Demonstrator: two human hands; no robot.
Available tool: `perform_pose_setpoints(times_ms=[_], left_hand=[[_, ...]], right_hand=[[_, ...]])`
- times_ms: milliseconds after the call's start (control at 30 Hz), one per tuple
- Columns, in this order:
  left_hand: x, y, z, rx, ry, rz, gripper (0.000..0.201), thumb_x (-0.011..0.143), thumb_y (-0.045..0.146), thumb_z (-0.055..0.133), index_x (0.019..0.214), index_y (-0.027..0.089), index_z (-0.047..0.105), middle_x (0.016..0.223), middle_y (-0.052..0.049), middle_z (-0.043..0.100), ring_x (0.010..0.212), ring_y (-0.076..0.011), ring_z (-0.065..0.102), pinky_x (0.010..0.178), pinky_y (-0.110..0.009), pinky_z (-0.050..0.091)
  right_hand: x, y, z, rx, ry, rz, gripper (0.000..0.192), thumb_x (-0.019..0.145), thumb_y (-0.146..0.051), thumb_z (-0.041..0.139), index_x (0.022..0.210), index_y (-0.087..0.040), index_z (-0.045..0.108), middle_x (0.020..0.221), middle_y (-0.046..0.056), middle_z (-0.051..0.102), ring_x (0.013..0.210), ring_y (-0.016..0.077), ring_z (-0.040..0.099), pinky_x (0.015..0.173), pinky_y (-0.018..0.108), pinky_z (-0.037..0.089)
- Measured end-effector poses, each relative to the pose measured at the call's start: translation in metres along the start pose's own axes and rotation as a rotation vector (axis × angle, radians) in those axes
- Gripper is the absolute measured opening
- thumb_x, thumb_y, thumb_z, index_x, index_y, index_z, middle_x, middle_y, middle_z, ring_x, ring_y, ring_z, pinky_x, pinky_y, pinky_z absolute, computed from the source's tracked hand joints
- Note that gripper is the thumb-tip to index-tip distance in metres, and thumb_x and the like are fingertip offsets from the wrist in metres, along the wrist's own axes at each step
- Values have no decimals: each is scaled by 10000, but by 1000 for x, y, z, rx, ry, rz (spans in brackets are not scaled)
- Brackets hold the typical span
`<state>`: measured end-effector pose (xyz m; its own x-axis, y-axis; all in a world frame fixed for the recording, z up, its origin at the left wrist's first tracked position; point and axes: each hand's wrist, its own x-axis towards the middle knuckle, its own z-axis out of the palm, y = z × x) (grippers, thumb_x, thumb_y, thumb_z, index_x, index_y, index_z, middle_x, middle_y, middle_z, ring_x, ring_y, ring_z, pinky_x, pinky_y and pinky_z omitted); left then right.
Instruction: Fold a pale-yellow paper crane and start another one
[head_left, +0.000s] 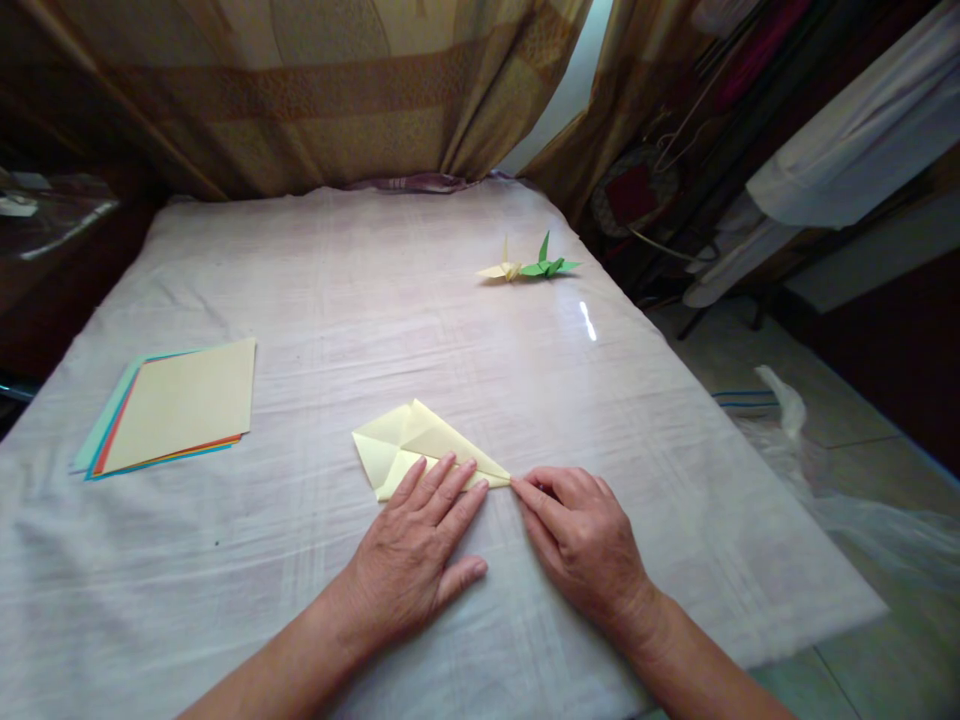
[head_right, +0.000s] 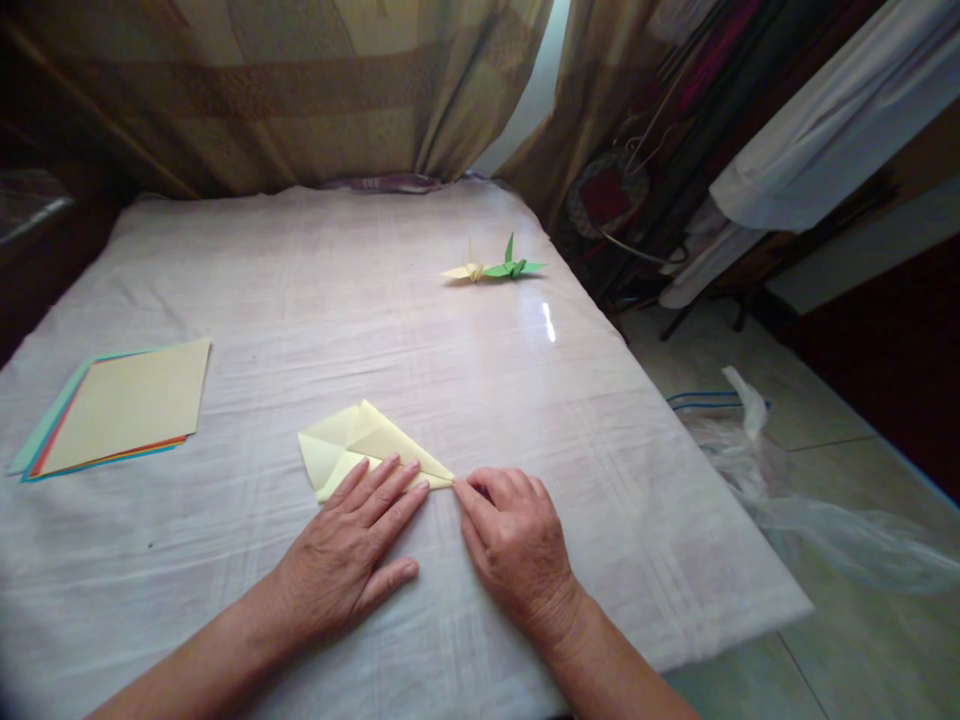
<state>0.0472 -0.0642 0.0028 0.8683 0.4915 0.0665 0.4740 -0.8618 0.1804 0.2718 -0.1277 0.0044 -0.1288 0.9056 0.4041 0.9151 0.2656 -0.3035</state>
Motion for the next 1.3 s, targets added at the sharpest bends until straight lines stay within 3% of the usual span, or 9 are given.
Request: perform_pose_setpoints(times_ms=[367,1000,1300], left_hand=[[3,1,-1,-5,-16,-22,669,949,573,436,1491,193,343,1550,-100,352,1437,-283,298,1177,-479,217],[2,0,-1,34,-28,-17,664,950,578,420,1486,190,357,1549,-99,356,1436,-281,301,1177,-472,212],[2,1,-1,24,-21,-21,665,948,564,436,1491,192,347,1557,-99,340,1436,-282,299,1182,-472,204]], right_hand=[[0,-2,-1,-11,-34,-24,326,911,-166,507,1196,-208,659,1011,82,654,907,200,562,794,337,429],[-1,-4,2,-60,-79,-12,326,876,-156,544,1172,-204,669,1049,89,646,951,222,540,819,349,387],[-3,-4,0,-41,-23,-1,272,902,-162,517,1115,-184,685,982,79,670,897,203,565,798,346,415]])
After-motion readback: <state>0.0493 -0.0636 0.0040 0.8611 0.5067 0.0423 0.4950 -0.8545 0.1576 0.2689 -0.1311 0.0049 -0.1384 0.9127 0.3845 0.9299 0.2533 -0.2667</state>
